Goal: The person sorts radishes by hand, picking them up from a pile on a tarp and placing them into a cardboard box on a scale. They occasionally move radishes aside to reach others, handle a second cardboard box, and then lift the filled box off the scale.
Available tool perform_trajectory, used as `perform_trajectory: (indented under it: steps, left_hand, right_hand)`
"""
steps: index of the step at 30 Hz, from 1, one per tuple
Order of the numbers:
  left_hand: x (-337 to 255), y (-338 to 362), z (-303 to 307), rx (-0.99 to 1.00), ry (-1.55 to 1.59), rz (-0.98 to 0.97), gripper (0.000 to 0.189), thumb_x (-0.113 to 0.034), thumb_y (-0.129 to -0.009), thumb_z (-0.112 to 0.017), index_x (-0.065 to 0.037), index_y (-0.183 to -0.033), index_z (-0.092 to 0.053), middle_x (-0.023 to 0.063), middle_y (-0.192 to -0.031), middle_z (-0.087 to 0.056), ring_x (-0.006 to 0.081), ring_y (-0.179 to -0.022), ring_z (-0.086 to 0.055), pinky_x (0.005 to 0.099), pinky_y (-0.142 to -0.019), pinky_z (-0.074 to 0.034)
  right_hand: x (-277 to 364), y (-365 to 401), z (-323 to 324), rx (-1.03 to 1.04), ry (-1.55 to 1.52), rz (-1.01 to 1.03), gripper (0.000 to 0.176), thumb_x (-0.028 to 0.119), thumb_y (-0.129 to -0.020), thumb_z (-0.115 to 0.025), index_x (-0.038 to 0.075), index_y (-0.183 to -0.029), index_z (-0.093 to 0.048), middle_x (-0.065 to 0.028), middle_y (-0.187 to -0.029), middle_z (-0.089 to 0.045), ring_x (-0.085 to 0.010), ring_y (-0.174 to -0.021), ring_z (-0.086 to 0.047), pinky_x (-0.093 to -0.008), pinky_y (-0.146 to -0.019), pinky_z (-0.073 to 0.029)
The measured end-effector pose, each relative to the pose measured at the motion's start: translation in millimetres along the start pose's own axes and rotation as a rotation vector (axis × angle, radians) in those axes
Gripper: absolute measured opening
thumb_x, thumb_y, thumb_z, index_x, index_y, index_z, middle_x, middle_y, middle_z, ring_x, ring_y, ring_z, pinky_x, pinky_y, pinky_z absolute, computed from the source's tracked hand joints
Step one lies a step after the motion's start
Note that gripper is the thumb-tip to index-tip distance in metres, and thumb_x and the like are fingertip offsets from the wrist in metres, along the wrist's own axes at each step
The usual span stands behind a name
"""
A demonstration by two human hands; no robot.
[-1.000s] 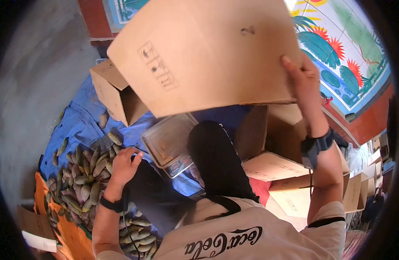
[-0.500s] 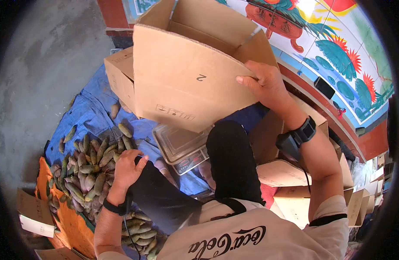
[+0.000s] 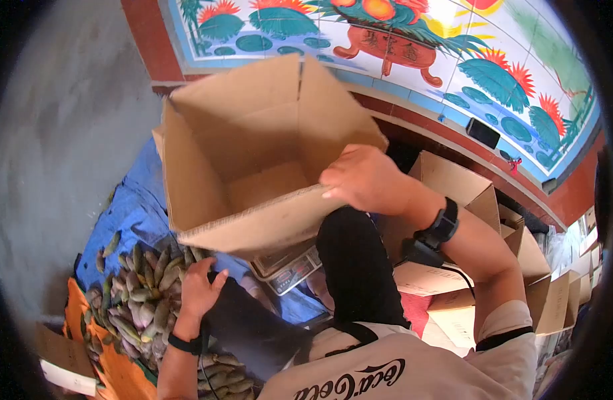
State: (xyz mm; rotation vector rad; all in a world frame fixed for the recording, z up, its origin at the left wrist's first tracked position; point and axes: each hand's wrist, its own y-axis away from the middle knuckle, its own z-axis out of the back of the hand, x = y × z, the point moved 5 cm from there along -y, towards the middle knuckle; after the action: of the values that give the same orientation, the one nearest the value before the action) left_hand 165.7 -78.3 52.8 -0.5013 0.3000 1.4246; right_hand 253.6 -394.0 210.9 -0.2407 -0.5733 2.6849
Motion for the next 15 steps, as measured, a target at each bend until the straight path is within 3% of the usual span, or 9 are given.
perform_trajectory:
  steps: [3, 7, 11, 13, 15]
  left_hand:
    - [0.9, 1.1, 0.2, 0.01, -0.009, -0.002, 0.045, -0.038, -0.082, -0.059, 0.0, -0.106, -0.058, 0.0224, -0.101, -0.06, 0.04, -0.098, -0.053, 0.0435, -0.085, -0.043]
    - [2.4, 2.6, -0.2, -0.011, -0.035, 0.013, 0.041, -0.036, -0.079, -0.063, -0.004, -0.105, -0.06, 0.0207, -0.102, -0.06, 0.0389, -0.097, -0.055, 0.0424, -0.084, -0.044]
    - [-15.3, 4.1, 4.4, 0.026, -0.093, 0.015, 0.036, -0.031, -0.075, -0.067, -0.005, -0.1, -0.063, 0.0192, -0.1, -0.062, 0.0369, -0.095, -0.057, 0.041, -0.082, -0.045]
    - [-15.8, 2.9, 5.8, -0.068, -0.081, -0.036, 0.034, -0.026, -0.072, -0.07, -0.005, -0.098, -0.064, 0.0179, -0.096, -0.063, 0.0352, -0.092, -0.058, 0.0395, -0.081, -0.046]
    - [-20.3, 0.1, 4.8, -0.024, -0.021, -0.078, 0.034, -0.024, -0.072, -0.07, -0.003, -0.098, -0.063, 0.0173, -0.094, -0.063, 0.035, -0.092, -0.058, 0.0397, -0.08, -0.046]
  right_hand:
    - [0.9, -2.1, -15.7, 0.071, -0.02, -0.024, 0.015, 0.024, -0.077, -0.059, 0.011, -0.076, -0.052, -0.0059, -0.068, -0.057, -0.0263, -0.07, -0.058, -0.0374, -0.068, -0.043]
    - [-3.4, -3.7, -38.3, -0.009, -0.111, 0.004, 0.013, 0.022, -0.074, -0.06, 0.011, -0.074, -0.053, -0.0045, -0.067, -0.057, -0.0243, -0.071, -0.059, -0.0357, -0.068, -0.042]
    - [-7.7, -3.6, -49.8, -0.077, -0.111, 0.052, 0.013, 0.022, -0.078, -0.058, 0.01, -0.077, -0.053, -0.0055, -0.071, -0.054, -0.0249, -0.075, -0.055, -0.0358, -0.072, -0.04]
    - [-13.3, -2.1, -55.9, -0.095, -0.076, 0.006, 0.012, 0.021, -0.077, -0.058, 0.01, -0.077, -0.053, -0.0055, -0.073, -0.054, -0.0235, -0.077, -0.055, -0.036, -0.075, -0.04]
    - [-16.8, 3.0, -64.1, -0.06, -0.054, -0.074, 0.011, 0.019, -0.075, -0.058, 0.01, -0.077, -0.053, -0.0047, -0.075, -0.055, -0.0224, -0.081, -0.054, -0.036, -0.077, -0.039]
